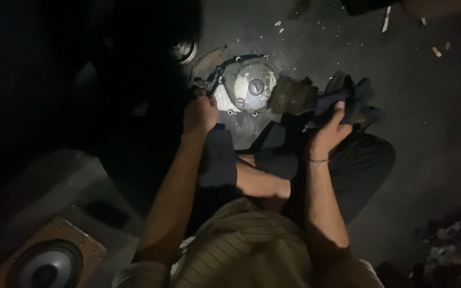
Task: The person sits on the floor and wipes a circular metal part with a dark cloth. They hold the part with their left hand and scrub its surface with the cloth in their right hand, occasionally adjusting the part's position.
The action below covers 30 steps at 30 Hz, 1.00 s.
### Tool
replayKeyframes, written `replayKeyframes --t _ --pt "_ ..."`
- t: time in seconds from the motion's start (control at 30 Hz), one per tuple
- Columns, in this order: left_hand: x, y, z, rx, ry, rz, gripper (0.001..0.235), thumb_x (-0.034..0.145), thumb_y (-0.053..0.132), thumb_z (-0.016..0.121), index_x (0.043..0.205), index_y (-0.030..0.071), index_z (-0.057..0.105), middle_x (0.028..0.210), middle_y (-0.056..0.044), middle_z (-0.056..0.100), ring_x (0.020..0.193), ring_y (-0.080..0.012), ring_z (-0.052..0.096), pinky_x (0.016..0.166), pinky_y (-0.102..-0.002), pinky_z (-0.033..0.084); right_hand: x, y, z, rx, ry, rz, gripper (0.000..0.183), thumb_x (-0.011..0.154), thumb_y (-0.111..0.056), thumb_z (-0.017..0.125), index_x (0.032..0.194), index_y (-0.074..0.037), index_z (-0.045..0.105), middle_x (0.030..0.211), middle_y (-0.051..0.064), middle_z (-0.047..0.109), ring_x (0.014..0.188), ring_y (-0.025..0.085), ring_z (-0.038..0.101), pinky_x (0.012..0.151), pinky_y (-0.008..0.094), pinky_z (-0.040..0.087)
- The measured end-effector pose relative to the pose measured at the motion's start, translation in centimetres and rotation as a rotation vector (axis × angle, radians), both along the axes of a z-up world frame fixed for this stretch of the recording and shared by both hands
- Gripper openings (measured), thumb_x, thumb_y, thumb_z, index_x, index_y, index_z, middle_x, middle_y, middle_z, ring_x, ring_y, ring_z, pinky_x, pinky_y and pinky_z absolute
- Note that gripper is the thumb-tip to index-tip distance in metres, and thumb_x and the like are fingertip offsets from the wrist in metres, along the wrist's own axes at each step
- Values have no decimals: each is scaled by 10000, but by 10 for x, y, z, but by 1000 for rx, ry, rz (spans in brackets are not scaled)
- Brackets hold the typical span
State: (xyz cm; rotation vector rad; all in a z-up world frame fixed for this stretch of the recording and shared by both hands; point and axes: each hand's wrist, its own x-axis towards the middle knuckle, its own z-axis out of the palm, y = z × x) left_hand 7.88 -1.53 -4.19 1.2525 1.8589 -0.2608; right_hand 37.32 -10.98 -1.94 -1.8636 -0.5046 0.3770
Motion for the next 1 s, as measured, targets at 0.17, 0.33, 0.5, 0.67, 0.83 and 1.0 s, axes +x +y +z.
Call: replayKeyframes --t 0.17,0.33,0.5,0.67,0.83,1.0 --pt "-8 1 -19 -52 -63 -17 536 1046 384 350 1227 12 690 1251 -217 698 1216 -377 652 1002 -530 547 23 -7 -17 -69 -22 83 281 1032 -321 696 1115 -53 718 1035 73 701 952 153 584 872 403 462" --pt "-10 3 -51 -54 -134 41 590 1059 385 272 1392 -6 563 1478 -219 549 1395 -378 507 1165 -530 406 -8 11 26 -27 -81 108 222 1037 -263 700 1002 -45 716 953 84 716 871 140 645 785 322 547" --pt "-19 5 -38 -61 -184 69 572 1045 385 286 1381 29 581 1488 -182 553 1421 -344 483 1201 -503 381 -2 9 14 34 76 86 269 1010 -299 714 999 -32 689 919 46 689 778 136 612 699 334 578" --pt "-9 -2 -31 -247 -567 312 678 1073 418 369 1518 -91 336 1295 -276 628 859 -227 677 816 -387 643 6 12 3 72 364 -99 274 948 -314 711 916 -73 584 652 56 613 460 161 600 429 270 541" --pt "-22 -2 -60 -322 -1015 442 648 996 474 620 1415 4 470 1192 -223 698 967 -312 743 964 -520 589 13 13 -10 99 405 -125 326 914 -338 750 893 -56 589 613 57 545 443 180 609 430 314 571" --pt "30 7 -12 -438 -1364 -305 383 1034 422 599 1096 45 629 954 47 760 864 -8 743 804 -145 583 7 14 -17 89 278 -99 344 914 -365 760 970 -39 666 722 90 646 525 189 663 470 339 603"
